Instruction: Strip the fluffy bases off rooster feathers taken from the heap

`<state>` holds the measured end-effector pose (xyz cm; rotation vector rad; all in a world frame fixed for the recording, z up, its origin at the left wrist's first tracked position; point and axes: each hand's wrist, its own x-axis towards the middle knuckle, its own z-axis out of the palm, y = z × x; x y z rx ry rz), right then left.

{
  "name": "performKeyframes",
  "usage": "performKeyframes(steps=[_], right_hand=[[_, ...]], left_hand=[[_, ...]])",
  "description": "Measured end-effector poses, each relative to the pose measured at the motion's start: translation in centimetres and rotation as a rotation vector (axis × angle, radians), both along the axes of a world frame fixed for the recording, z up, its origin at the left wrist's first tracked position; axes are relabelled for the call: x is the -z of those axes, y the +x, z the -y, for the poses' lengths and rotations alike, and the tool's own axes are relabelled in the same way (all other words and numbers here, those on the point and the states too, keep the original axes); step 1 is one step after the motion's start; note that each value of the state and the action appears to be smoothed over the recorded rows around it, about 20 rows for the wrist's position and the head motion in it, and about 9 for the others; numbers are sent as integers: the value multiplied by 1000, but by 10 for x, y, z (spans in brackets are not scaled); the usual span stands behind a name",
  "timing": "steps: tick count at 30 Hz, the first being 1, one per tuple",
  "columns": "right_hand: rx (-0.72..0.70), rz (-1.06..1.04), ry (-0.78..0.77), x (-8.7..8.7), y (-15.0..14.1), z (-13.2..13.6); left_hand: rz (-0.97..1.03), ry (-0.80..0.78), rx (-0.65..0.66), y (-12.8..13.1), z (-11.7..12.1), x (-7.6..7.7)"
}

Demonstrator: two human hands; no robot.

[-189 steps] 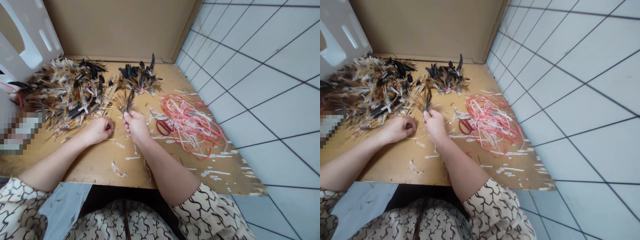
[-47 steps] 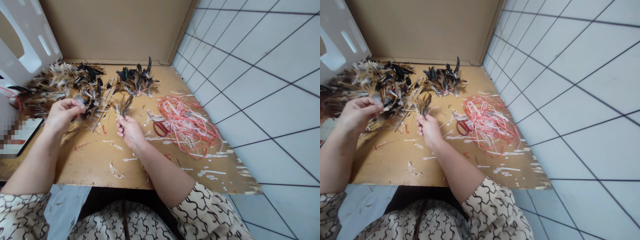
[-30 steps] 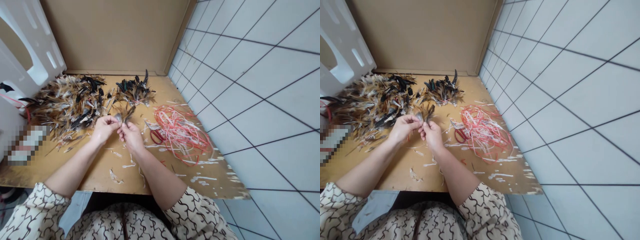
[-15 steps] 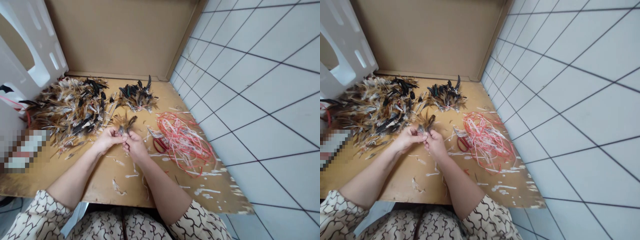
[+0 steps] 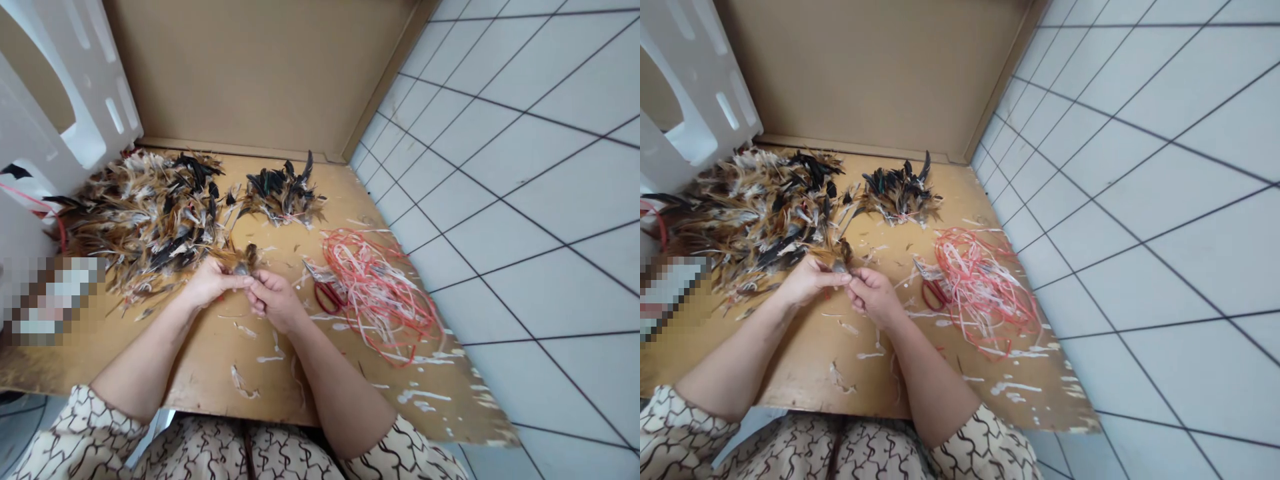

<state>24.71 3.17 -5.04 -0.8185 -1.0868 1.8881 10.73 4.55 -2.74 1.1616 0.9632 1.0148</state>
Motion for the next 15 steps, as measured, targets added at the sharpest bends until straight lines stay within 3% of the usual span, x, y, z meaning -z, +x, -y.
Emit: performKeyframes(steps=[3, 9, 15], right_hand=[[57, -18, -8, 1, -2, 0], [440, -159, -53, 4, -8, -4], [439, -238, -157, 3, -10, -1]], left_hand=[[30, 12, -56, 1, 0, -1], [121, 46, -245, 14, 6, 3], [-10, -6, -276, 36, 21, 11]])
